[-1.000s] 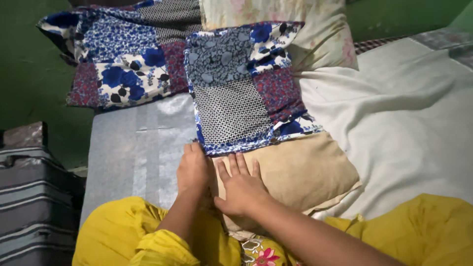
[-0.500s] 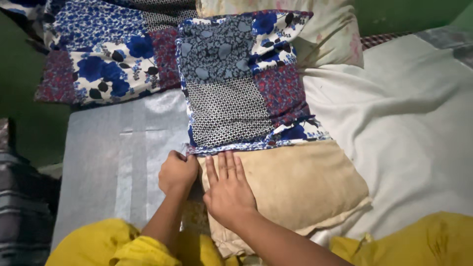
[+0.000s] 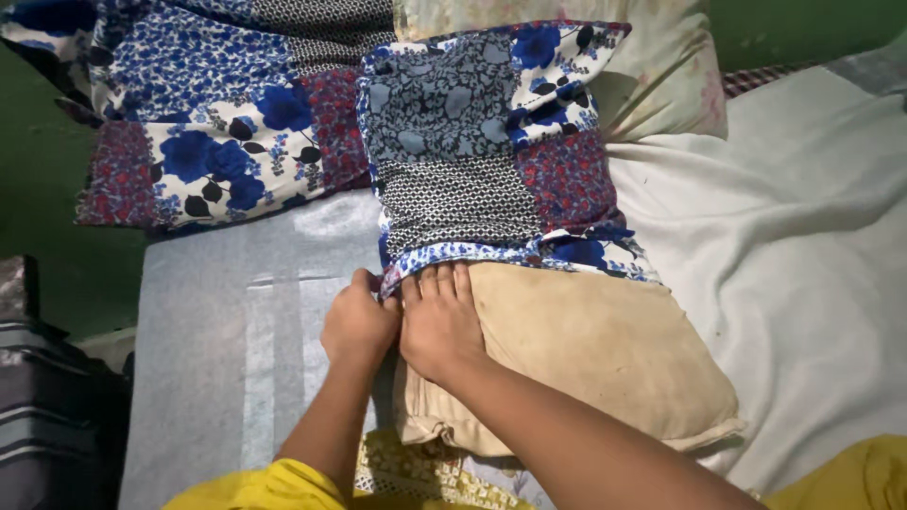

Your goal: The person folds a patterned fabric around a beige pillow insert on a bed, tucks the edges, and ties the fabric to secure the pillow cover. The finished pillow is placed on the bed next to another pillow.

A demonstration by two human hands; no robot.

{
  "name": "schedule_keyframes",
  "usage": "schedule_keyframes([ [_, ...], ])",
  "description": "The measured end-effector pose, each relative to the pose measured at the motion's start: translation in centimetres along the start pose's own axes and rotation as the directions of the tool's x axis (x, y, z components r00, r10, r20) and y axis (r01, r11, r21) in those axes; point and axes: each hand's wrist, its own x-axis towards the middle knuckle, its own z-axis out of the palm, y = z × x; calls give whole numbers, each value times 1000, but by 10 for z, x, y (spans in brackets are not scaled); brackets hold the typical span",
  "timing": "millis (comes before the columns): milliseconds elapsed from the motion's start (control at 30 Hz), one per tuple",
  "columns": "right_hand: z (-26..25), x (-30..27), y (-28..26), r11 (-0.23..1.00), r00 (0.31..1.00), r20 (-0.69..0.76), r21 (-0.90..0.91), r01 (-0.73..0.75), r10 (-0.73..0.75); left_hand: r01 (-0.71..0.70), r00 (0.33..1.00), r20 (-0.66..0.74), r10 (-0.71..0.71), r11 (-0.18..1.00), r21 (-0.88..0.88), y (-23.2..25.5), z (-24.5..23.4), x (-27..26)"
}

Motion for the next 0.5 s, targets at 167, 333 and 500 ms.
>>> schedule_keyframes([
  [167,-35,-22,1,993,967,255,114,-21,-9,67,997,28,-69,997,41,-15,11,-21],
  [333,-53,-66,15,977,947,245,88,192,-208,-20,1000,17,18,989,149,-19,20,-37],
  [500,-51,-109,30,941,947,-64,-146,304,-316,-58,995,89,39,975,214,-19,16,-42],
])
